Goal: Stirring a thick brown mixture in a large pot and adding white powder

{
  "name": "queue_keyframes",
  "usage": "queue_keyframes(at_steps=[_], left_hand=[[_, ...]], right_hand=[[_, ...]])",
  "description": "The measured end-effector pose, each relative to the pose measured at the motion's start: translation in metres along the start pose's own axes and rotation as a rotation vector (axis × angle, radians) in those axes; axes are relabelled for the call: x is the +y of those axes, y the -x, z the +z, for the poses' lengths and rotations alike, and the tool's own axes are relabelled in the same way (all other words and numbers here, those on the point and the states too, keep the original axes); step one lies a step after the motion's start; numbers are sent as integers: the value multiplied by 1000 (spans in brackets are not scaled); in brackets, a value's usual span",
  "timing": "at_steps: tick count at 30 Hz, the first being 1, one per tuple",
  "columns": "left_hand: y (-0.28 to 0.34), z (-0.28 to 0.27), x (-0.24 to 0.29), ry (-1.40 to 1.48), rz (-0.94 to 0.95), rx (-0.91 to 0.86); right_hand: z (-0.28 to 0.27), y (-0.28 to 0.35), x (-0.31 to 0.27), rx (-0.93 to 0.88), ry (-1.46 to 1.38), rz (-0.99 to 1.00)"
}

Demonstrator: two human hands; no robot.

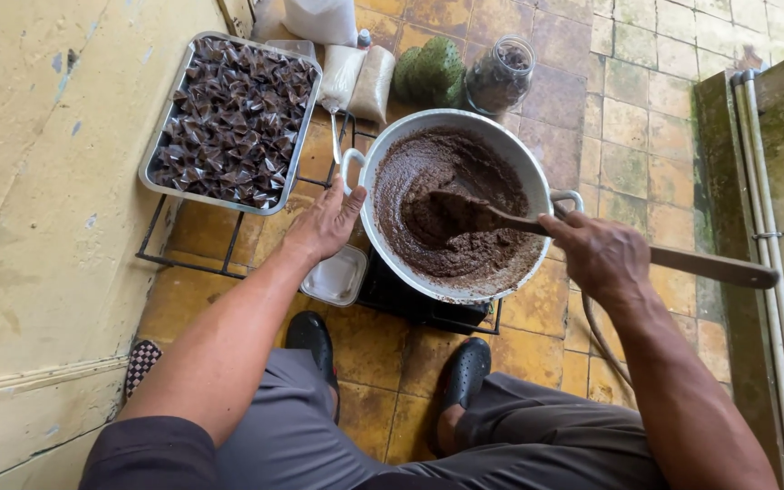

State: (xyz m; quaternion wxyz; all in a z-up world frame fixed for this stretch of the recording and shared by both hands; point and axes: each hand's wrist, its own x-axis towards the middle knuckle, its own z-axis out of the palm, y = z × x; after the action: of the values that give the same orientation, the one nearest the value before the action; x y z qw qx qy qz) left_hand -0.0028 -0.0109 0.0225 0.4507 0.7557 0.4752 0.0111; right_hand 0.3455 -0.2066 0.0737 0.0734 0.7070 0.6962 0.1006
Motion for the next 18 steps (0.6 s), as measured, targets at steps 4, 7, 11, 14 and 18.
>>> queue_keyframes(at_steps=[4,7,11,14,18], left_hand=[[-33,14,-18,-49,-66,-32],[-25,7,-8,-33,-89,-61],[-24,8,-9,-46,-103,-54],[-21,6,-9,-14,-58,-29],[-14,3,-9,20,5,7]], right_hand=[[31,-6,37,-94,283,65],[35,-11,45,-131,271,188],[71,-19,56,-80,338,221],[106,-31,54,-239,367,285],[129,-43,30,-222,-168,356]])
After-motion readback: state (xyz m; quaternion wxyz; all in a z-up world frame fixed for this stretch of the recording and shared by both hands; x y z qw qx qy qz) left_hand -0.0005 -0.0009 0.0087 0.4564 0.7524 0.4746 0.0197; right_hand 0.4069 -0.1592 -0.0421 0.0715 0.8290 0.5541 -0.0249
